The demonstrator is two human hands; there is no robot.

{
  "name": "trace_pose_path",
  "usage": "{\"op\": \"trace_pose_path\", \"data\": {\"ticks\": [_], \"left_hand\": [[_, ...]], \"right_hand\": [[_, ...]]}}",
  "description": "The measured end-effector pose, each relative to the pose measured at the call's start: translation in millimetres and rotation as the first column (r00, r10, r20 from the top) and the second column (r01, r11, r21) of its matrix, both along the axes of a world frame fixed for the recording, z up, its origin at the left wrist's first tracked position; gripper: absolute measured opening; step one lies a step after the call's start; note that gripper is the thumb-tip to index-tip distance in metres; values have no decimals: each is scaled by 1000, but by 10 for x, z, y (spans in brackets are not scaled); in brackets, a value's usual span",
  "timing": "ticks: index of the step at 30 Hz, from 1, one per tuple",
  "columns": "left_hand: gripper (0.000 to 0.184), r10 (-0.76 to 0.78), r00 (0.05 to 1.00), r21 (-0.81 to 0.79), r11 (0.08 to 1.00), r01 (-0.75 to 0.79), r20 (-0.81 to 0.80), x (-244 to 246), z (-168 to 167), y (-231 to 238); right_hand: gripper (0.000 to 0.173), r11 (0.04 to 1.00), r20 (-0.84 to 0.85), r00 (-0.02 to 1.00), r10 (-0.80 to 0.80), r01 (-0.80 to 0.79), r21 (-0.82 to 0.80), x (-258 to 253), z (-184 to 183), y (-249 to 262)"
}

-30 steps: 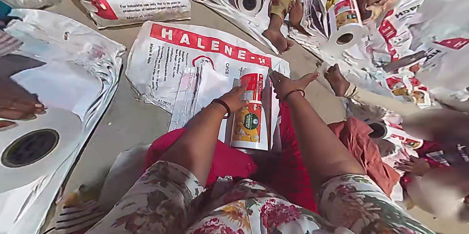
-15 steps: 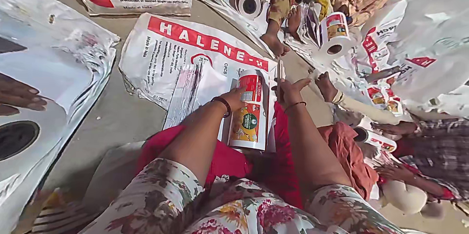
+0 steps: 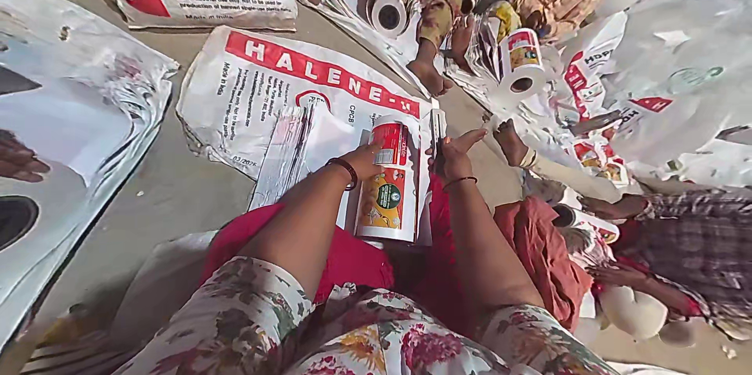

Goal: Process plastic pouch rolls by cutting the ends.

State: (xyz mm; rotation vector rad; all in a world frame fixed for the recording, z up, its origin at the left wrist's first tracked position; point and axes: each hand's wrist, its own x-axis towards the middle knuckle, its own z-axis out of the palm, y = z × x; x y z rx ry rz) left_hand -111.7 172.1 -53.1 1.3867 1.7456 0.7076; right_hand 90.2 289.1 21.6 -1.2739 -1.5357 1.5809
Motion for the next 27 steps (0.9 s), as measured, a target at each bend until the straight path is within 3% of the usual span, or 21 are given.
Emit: {"op": "trace_pose_path", "data": {"ticks": [5, 8, 12, 15, 18, 20, 23, 27], "left_hand": [[80, 8, 1000, -2, 1000, -8, -3, -5, -73, 30], [82, 17, 1000, -6, 1000, -17, 1, -10, -86, 52], [82, 5, 1000, -3, 1000, -5, 3, -20, -117, 55], [81, -5, 1000, 1, 1000, 5, -5, -26, -88, 44], [80, -6, 1000, -13, 1000, 6, -5, -16, -18, 19], [80, -16, 1000, -16, 1000, 15, -15, -24, -6, 9], [79, 0, 1000, -18, 1000, 0, -8, -4, 16, -20], [81, -9, 1000, -16, 1000, 9, -6, -12, 9, 0]], "right_hand": [[40, 1000, 36, 999, 3, -2, -26, 43, -29, 14], [58, 999, 219, 976, 0, 9, -40, 105, -35, -53], [68, 998, 330, 943, 46, -57, 23, 24, 21, -27], [45, 998, 357, 933, -43, 26, 52, -107, 66, 34], [32, 995, 453, 891, -26, -22, 100, -154, 138, 74], [35, 982, 565, 825, 13, -116, 147, -208, 138, 110], [55, 959, 646, 762, 49, -217, 183, -291, 169, 60], [49, 947, 698, 709, 100, -283, 153, -377, 175, 83]]}}
